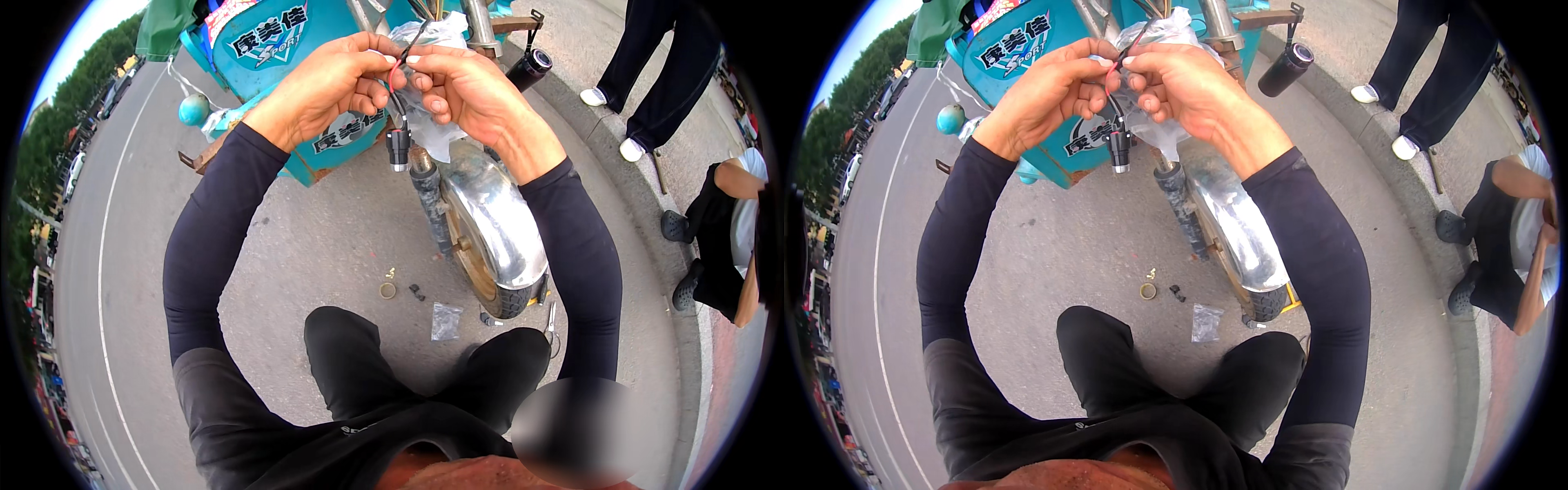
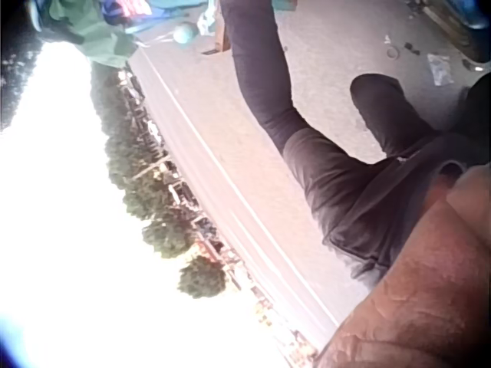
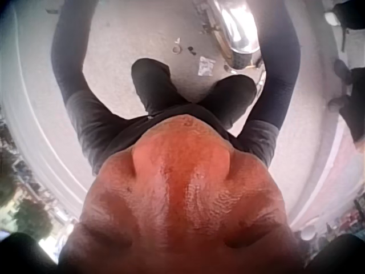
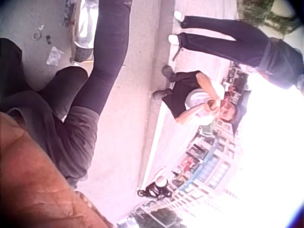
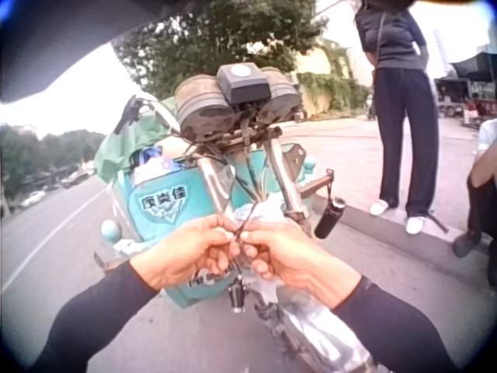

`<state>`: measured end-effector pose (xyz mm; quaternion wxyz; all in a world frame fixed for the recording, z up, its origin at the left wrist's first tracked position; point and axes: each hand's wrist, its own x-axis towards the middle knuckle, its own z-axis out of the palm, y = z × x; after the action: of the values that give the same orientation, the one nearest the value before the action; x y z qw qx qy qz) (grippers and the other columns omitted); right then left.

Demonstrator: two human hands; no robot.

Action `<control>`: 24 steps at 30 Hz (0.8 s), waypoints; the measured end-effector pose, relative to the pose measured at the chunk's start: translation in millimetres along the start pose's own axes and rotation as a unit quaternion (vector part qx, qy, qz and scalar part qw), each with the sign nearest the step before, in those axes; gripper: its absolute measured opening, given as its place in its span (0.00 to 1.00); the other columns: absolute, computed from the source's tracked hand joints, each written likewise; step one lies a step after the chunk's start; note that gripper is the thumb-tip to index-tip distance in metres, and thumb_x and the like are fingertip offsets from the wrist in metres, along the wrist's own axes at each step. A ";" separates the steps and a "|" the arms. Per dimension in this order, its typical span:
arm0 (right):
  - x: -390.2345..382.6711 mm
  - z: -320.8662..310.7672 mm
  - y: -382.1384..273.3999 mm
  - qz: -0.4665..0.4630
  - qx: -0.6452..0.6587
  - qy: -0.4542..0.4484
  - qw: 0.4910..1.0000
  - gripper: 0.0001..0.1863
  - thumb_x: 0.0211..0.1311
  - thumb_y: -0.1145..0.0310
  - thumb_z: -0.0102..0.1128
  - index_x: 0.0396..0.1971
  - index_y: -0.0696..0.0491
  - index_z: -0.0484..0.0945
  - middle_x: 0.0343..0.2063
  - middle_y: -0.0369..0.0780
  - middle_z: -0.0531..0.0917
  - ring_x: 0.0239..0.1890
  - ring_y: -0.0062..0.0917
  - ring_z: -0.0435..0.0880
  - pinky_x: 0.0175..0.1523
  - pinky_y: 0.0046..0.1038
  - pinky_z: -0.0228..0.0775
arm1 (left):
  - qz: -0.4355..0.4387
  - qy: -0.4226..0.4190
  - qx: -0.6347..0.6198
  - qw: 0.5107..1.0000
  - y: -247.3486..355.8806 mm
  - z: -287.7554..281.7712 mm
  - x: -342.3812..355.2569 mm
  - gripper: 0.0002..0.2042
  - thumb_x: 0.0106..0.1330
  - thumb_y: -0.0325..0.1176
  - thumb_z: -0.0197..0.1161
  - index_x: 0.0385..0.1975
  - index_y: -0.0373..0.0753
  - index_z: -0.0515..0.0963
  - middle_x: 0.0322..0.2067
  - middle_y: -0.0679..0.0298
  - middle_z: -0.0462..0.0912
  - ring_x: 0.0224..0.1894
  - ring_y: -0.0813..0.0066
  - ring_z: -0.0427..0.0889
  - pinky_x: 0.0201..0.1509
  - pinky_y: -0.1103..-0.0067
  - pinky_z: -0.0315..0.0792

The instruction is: The person repairs electrical wiring on a teal three-wheeled vehicle by stripping wire insulation, twisting conductors, and wrapping connections with electrical tape. The person uses pliers and a screwdriver to manipulate the wires and secure components near the handlebar area.

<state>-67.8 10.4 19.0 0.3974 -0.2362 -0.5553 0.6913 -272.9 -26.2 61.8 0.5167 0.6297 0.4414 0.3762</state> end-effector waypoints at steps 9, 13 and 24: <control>-1.4 5.0 7.4 -0.046 -0.148 0.072 0.985 0.11 0.67 0.64 0.63 0.37 0.58 0.81 0.22 0.31 0.78 0.16 0.13 0.75 0.19 0.20 0.62 | -0.019 0.047 -0.018 0.999 -1.1 5.0 7.6 0.16 0.76 0.43 0.55 0.48 0.36 0.76 0.25 0.73 0.78 0.21 0.90 0.73 0.23 0.90 0.67; -3.5 5.4 12.0 -0.102 -0.244 0.108 0.958 0.15 0.66 0.62 0.64 0.39 0.61 0.83 0.22 0.34 0.81 0.17 0.15 0.77 0.22 0.21 0.67 | 0.045 0.056 0.183 0.981 0.8 8.2 19.5 0.19 0.72 0.51 0.61 0.37 0.38 0.82 0.18 0.78 0.70 0.16 0.96 0.62 0.16 0.91 0.53; -8.6 -2.5 12.8 -0.196 -0.321 0.163 0.912 0.12 0.61 0.65 0.65 0.35 0.59 0.86 0.27 0.39 0.87 0.22 0.20 0.82 0.31 0.26 0.74 | 0.051 0.061 0.230 0.970 4.2 15.2 27.4 0.15 0.73 0.45 0.59 0.38 0.38 0.83 0.28 0.73 0.85 0.22 0.92 0.69 0.22 0.89 0.56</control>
<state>-64.6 4.0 5.1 0.5128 -0.3463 -0.7100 0.3363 -249.1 -5.4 63.6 0.3101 0.7296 0.5138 0.3278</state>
